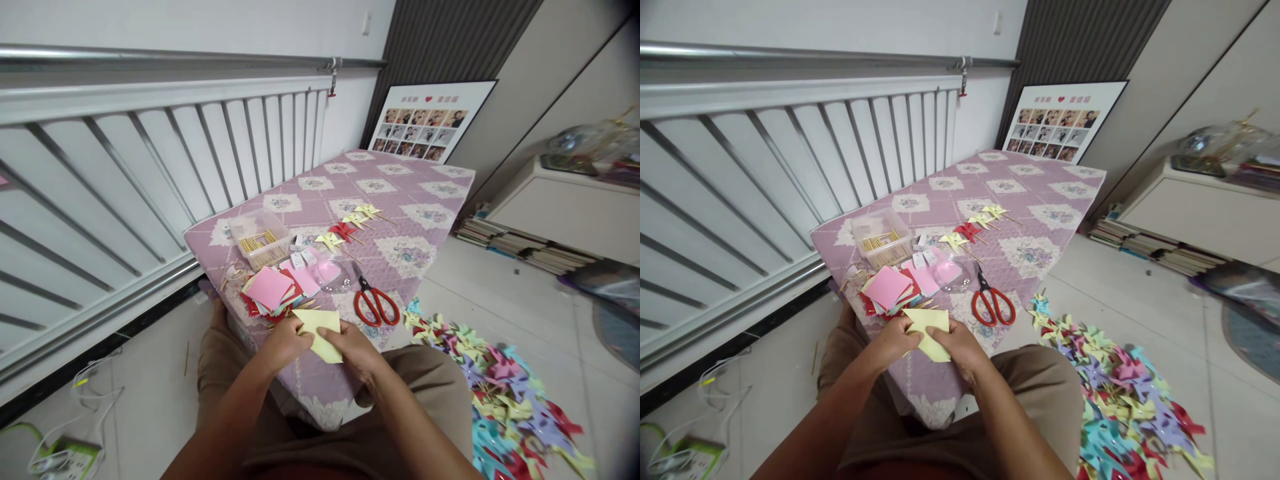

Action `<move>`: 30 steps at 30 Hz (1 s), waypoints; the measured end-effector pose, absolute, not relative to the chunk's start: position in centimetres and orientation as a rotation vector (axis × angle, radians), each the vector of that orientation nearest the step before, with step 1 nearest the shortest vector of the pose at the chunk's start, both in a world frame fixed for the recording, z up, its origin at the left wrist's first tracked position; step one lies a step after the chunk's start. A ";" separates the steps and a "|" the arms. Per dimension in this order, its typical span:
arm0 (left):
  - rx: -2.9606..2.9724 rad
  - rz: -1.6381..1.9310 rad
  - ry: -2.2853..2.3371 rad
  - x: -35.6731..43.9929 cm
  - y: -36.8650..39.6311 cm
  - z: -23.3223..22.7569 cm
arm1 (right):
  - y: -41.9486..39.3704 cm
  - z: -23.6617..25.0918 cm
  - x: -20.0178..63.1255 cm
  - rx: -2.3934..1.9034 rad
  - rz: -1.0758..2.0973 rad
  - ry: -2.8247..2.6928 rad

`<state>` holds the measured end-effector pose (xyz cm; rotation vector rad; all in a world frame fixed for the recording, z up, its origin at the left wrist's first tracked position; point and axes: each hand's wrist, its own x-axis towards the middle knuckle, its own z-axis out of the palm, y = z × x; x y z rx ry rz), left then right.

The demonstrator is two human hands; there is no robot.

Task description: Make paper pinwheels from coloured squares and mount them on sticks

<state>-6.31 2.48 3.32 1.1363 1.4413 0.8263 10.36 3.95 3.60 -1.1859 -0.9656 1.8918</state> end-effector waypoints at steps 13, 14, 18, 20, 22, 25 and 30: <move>1.294 0.718 1.506 -6.3 2.7 3.2 | 3.9 4.2 9.7 -1.294 1.835 -0.977; 1.263 0.727 1.486 -6.3 2.7 3.3 | 3.9 4.2 9.6 -1.296 1.828 -0.968; 0.999 0.917 1.303 -6.4 2.6 3.5 | 3.9 3.9 9.3 -1.264 1.763 -0.887; 0.782 1.072 1.246 -6.2 2.2 3.2 | 3.9 3.6 9.2 -1.224 1.720 -0.805; 0.574 1.197 1.204 -5.7 1.3 2.7 | 3.9 3.5 9.0 -1.186 1.670 -0.729; 0.423 1.288 1.134 -4.2 -0.4 2.2 | 3.8 3.2 8.6 -1.156 1.592 -0.666; 0.383 1.299 1.145 -1.6 -1.3 2.4 | 3.3 2.5 7.7 -1.159 1.520 -0.653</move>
